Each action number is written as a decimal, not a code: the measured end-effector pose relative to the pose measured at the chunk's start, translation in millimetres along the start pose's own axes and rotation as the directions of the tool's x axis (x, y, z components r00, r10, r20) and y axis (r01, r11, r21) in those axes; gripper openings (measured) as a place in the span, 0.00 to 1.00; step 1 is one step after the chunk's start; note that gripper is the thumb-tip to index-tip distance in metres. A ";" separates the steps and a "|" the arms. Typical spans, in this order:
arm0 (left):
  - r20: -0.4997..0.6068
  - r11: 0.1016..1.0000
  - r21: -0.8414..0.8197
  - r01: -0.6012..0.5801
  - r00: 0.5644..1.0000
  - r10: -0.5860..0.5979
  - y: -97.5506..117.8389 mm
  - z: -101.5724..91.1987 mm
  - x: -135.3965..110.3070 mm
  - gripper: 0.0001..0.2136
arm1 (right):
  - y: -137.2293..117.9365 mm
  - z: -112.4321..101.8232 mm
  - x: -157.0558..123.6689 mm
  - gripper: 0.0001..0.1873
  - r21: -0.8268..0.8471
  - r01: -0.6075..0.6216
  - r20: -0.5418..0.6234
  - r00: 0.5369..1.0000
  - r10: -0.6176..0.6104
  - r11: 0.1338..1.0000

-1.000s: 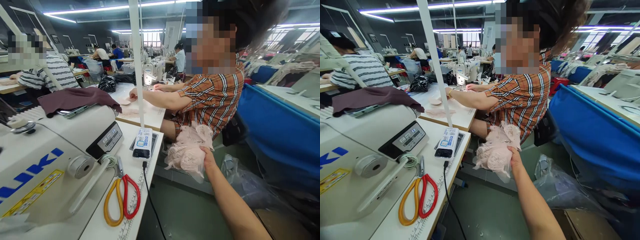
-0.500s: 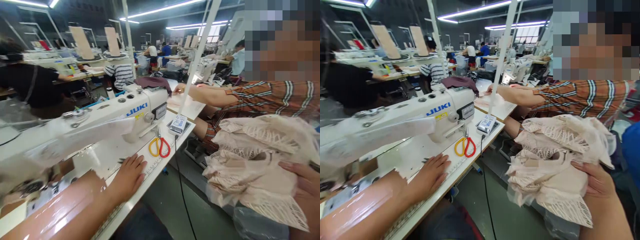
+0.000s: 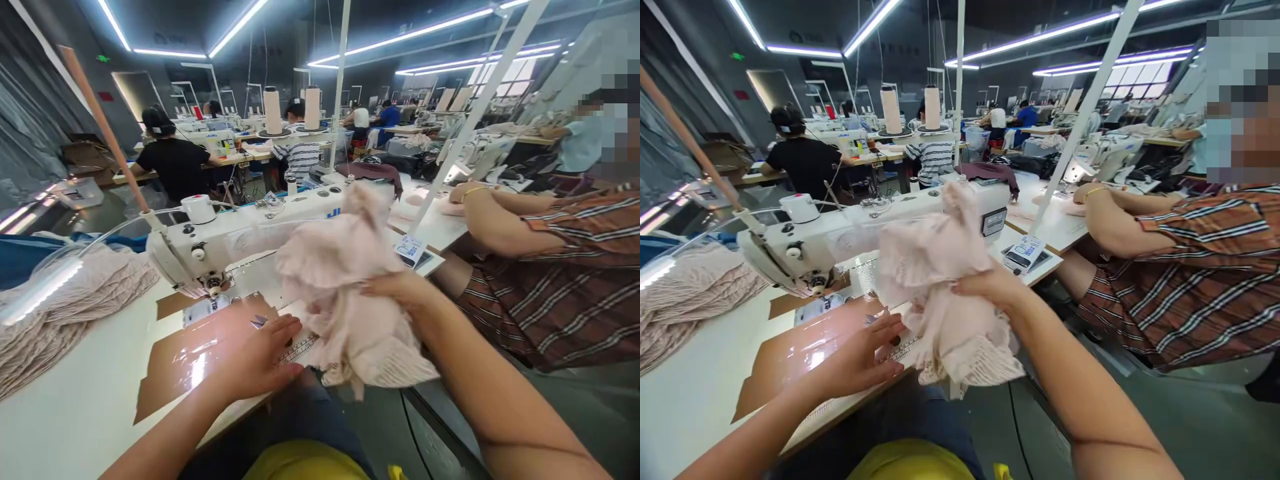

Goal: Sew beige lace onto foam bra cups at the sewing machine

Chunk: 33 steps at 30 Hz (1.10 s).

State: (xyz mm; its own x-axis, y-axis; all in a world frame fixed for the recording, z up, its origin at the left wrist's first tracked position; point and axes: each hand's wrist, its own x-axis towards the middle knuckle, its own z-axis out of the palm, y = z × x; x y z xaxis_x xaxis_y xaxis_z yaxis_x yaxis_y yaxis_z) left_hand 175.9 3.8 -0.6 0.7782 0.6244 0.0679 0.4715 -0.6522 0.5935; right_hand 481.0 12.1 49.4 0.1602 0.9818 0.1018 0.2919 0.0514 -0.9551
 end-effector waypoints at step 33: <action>-0.494 0.733 -0.635 0.245 0.600 -0.629 -97.1 -39.6 150.6 0.14 | -2.2 92.0 40.3 0.20 0.039 0.245 0.025 0.969 -0.246 0.969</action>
State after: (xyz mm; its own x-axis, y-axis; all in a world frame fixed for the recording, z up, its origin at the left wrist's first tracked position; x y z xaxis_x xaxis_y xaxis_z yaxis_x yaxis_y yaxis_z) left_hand 230.9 178.1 -16.2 -0.0348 0.9974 0.0638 0.2729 -0.0520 0.9606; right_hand 400.1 68.4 30.0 0.0595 0.9432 0.3268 0.2851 0.2977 -0.9111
